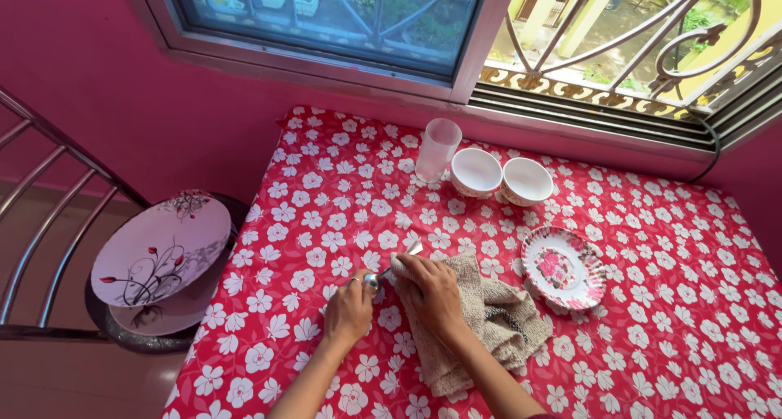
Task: The person wipes a bowl, several plates, and a spoon with a cloth on a table.
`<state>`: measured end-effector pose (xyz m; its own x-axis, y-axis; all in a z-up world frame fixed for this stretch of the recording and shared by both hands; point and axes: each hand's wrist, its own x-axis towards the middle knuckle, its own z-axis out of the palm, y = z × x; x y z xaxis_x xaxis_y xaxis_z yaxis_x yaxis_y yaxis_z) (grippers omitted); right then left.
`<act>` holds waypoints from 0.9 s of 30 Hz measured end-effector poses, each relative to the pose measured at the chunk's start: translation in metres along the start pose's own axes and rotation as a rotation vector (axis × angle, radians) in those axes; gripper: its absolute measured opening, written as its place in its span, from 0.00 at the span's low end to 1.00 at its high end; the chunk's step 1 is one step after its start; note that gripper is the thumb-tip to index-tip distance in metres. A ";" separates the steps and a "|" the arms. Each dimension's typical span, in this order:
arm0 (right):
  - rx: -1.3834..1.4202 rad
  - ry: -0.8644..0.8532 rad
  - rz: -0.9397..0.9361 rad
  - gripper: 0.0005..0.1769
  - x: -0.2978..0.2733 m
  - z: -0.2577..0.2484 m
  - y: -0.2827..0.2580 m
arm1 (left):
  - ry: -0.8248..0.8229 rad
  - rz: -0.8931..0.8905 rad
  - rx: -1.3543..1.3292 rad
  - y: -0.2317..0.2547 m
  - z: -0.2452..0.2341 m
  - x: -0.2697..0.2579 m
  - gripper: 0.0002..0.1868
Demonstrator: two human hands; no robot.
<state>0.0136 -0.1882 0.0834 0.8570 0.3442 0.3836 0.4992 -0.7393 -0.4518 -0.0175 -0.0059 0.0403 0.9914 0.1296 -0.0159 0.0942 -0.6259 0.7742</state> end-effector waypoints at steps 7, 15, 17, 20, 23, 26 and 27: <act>-0.094 0.017 -0.120 0.22 -0.006 0.019 0.007 | 0.033 0.113 0.242 -0.013 0.016 0.008 0.20; -0.378 -0.218 -0.111 0.19 0.021 0.026 0.012 | -0.018 0.110 0.318 -0.031 0.034 0.010 0.20; -0.327 -0.192 0.004 0.20 0.026 0.024 0.009 | 0.076 0.196 0.266 -0.030 0.030 0.009 0.20; -0.247 -0.211 0.167 0.21 0.024 0.025 0.003 | 0.038 0.169 0.204 -0.022 0.020 0.005 0.24; -0.203 -0.179 0.038 0.23 0.007 0.018 -0.001 | -0.003 0.108 0.224 -0.014 0.015 0.007 0.25; -0.237 -0.096 -0.156 0.24 -0.006 0.015 -0.001 | 0.087 0.167 0.228 -0.013 0.015 0.001 0.24; -0.286 -0.080 -0.179 0.23 -0.003 0.016 0.001 | 0.095 0.180 0.205 -0.012 0.015 0.003 0.23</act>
<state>0.0138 -0.1808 0.0691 0.7722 0.5189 0.3666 0.5960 -0.7916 -0.1349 -0.0141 -0.0093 0.0217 0.9819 0.0677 0.1771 -0.0566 -0.7866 0.6148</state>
